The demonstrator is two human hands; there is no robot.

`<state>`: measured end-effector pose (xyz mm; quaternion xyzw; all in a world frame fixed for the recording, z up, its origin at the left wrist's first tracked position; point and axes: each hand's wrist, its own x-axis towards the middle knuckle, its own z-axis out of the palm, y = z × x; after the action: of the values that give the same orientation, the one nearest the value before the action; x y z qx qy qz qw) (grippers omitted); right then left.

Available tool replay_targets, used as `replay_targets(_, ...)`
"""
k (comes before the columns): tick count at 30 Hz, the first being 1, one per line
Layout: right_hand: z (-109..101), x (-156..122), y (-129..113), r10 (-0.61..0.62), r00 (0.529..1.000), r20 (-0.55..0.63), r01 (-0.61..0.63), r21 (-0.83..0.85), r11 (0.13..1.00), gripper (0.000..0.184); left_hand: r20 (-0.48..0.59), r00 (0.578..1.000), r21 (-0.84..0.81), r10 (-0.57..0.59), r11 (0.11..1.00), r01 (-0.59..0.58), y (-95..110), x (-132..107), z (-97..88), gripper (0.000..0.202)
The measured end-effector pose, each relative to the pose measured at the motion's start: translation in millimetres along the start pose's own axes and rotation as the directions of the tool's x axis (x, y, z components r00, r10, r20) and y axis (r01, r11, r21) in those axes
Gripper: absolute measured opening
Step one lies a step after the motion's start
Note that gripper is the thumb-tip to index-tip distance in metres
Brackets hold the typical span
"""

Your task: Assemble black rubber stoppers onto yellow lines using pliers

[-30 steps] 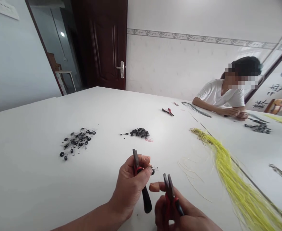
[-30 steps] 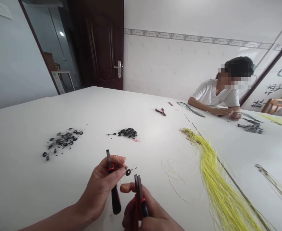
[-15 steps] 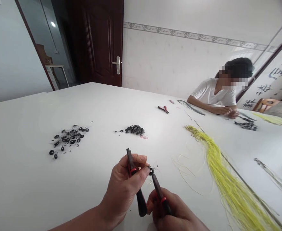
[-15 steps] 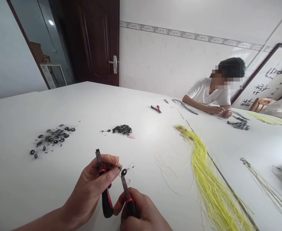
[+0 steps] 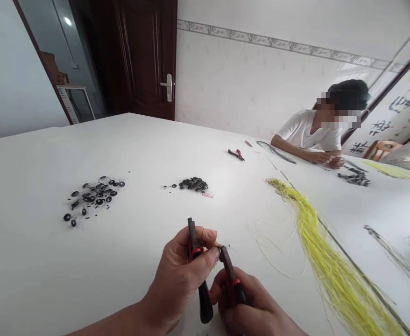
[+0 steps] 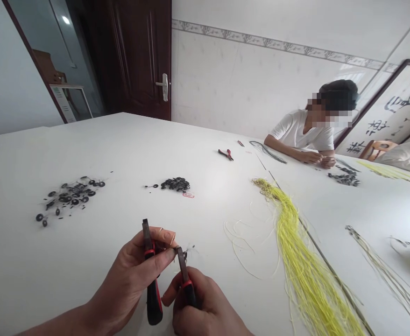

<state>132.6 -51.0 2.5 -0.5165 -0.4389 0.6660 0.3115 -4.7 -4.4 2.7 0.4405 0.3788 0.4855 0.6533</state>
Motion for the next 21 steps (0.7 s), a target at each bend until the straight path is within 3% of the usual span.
replay_targets(10, -5, -1, 14, 0.012, 1.000, 0.016, -0.013, 0.078, 0.997, 0.030, 0.008, 1.000, -0.010, -0.013, 1.000, 0.013, 0, 1, -0.5, 0.010)
replay_targets(21, -5, 3, 9, 0.011, 1.000, 0.011, -0.011, 0.060, 0.998, 0.030, 0.040, 0.999, 0.035, 0.024, 0.999, -0.025, 3, 0, 1.0, 0.014)
